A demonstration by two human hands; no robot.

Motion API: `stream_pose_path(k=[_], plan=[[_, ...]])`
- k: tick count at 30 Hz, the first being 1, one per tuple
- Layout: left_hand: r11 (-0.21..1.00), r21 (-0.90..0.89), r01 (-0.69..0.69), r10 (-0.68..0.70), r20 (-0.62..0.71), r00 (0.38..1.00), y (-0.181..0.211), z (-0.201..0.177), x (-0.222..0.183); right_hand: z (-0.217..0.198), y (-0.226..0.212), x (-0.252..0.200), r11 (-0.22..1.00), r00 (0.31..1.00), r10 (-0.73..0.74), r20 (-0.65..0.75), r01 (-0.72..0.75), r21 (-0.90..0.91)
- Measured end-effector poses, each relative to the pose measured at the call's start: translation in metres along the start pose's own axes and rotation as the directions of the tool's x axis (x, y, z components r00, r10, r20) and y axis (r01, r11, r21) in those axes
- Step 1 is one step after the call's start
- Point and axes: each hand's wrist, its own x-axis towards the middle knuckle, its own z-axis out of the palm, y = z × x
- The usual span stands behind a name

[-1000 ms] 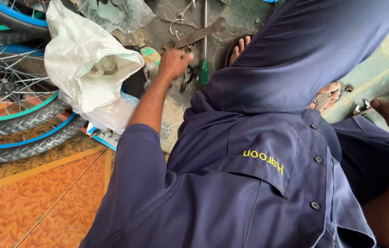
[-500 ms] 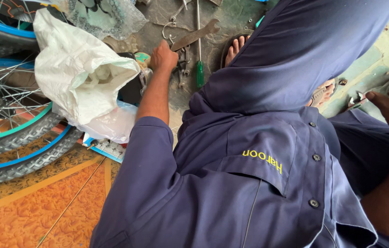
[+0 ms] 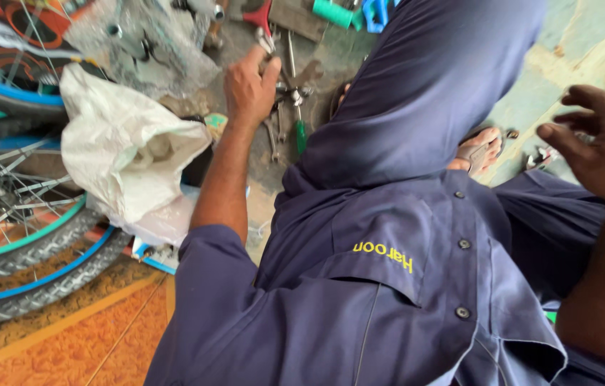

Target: The person assembles bicycle brake components by fitting metal arms, springs, and bolts together by hand and tightening them using pliers, a screwdriver, and a wrench.

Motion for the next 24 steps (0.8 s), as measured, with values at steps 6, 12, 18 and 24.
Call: stream_pose_path(k=[6, 12, 18, 24], plan=[[0.821, -0.231, -0.521, 0.496, -0.163, 0.853, 0.171, -0.112, 0.054, -0.023, -0.159, 0.014, 0.896, 0.901, -0.398, -0.172, 0.422, 0.138], [0.596, -0.534, -0.6, 0.694, -0.035, 0.719, 0.302, -0.089, 0.054, -0.031, -0.199, 0.017, 0.74, 0.876, -0.416, -0.245, 0.483, 0.468], [0.418, -0.906, 0.065, 0.475, 0.279, 0.834, 0.319, 0.042, 0.058, -0.016, -0.102, 0.012, 0.421, 0.972, 0.004, -0.236, 0.213, 0.882], [0.365, -0.829, 0.423, 0.202, 0.514, 0.834, 0.289, 0.119, 0.063, 0.024, -0.009, 0.01, 0.318, 0.834, 0.379, -0.401, 0.289, 0.903]])
